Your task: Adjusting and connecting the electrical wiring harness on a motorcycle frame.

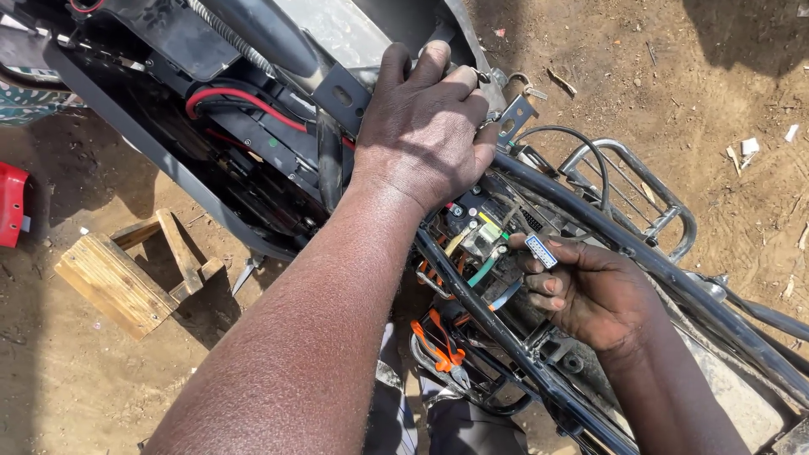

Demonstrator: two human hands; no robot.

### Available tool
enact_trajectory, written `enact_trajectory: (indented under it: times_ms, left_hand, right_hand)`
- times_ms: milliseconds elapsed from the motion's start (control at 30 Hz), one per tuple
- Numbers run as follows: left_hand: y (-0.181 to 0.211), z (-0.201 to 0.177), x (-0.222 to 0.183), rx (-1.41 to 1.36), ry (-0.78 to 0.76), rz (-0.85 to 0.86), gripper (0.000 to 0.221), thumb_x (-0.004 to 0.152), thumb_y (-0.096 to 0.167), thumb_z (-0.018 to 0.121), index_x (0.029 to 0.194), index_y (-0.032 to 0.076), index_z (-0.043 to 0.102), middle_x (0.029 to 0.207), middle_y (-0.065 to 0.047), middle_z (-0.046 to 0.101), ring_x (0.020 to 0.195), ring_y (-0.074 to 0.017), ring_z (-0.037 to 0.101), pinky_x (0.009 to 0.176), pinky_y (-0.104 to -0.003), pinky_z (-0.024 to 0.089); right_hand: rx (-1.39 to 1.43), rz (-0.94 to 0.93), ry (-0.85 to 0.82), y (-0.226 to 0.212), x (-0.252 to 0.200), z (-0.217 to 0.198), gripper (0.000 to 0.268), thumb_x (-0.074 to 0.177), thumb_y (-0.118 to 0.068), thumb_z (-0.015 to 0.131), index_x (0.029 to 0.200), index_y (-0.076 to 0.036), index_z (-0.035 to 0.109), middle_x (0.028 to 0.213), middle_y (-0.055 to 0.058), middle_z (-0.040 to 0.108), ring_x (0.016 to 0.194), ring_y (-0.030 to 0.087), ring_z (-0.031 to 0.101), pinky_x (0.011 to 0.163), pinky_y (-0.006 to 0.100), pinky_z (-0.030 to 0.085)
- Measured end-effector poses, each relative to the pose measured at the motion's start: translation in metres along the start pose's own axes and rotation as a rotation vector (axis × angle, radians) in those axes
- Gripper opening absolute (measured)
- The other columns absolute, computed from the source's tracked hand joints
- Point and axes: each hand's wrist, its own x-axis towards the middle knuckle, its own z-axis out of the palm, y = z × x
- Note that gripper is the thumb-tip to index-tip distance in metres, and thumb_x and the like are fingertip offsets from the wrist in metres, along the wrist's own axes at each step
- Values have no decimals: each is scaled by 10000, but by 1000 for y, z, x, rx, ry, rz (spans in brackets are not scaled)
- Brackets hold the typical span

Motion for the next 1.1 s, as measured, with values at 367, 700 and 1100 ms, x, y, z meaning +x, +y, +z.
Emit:
enact_trajectory:
  times_ms: [367,700,1100]
  left_hand:
    - [0,1,0,2,52,6,378,955,458,561,909,174,806,938,34,678,1172,-317,546,986,-532,340]
    - [1,5,-1,30,35,-15,380,935,491,560,919,206,810,970,33,691,1237,-315,528,1005,-556,331]
    - [1,8,1,30,-33,-14,422,955,553,543,988,225,808,1026,45,699,1271,-324,498,1022,-562,320]
  right_hand:
    - [-1376,-437,686,29,-10,76,130,828,-166,795,955,-191,794,891,-50,771,820,101,668,778,295,504]
    - [-1892,-996,780,24,2,30,170,1005,-173,731,1166,-182,785,997,-10,788,850,198,722,694,362,516]
    - [-1373,-752,603,29,-1,50,131,994,-67,644,1100,-138,672,767,29,675,627,146,728,630,275,518]
